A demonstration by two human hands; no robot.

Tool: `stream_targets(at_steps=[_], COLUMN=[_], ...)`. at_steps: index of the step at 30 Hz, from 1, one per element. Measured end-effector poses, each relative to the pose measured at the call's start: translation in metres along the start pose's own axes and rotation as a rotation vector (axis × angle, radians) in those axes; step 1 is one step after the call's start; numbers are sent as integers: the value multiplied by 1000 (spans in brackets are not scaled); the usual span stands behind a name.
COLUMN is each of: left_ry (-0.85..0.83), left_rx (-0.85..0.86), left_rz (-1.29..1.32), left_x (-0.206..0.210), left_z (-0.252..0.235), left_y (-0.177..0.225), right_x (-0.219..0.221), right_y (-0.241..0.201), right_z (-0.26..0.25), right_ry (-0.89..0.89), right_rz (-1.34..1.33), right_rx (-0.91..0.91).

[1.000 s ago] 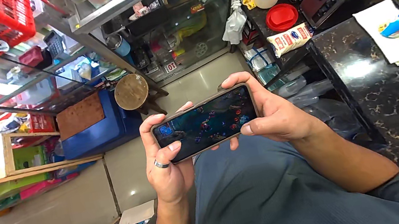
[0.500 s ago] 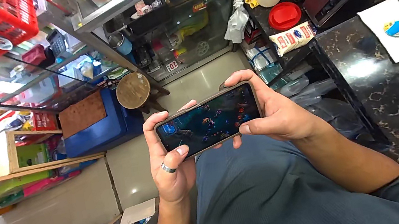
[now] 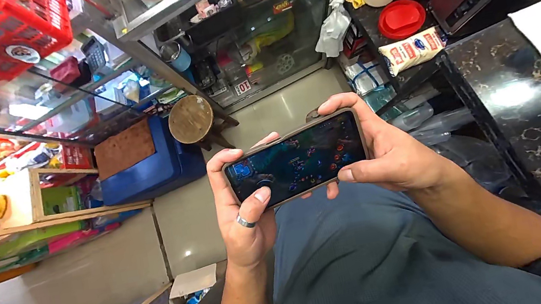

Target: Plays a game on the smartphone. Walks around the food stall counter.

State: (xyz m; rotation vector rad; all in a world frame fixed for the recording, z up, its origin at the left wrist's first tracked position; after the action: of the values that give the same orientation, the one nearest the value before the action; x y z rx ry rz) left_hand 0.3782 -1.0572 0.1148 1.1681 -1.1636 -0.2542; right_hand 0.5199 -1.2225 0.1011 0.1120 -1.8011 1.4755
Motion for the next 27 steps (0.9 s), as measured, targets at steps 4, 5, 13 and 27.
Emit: stream_targets(at_steps=[4,5,13,27], left_ry=[4,17,53,-36], left_rx=[-3,0,39,-1], left_rz=[-7,-13,-90,-11], left_x=[1,1,3,0], left_z=[0,0,0,-3], left_y=[0,1,-2,1], right_x=[0,0,0,-2], right_y=[0,-1,0,-2], right_z=[0,0,0,0], right_ry=[-2,-4,0,-11], right_rz=[1,1,10,-18], right_rx=[-4,-6,2,-8])
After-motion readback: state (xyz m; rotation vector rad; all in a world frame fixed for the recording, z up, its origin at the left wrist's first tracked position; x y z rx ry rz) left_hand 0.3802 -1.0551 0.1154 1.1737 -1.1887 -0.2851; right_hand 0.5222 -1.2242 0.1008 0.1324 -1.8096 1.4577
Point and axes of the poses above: each hand's wrist, its own z-axis away from the middle knuckle, its own x-axis out of the palm, y = z × x, the point moved 3 cm from there along -z, towards the middle knuckle, and after that the axes turned 12 degrees about y, right-handed, at the moved point
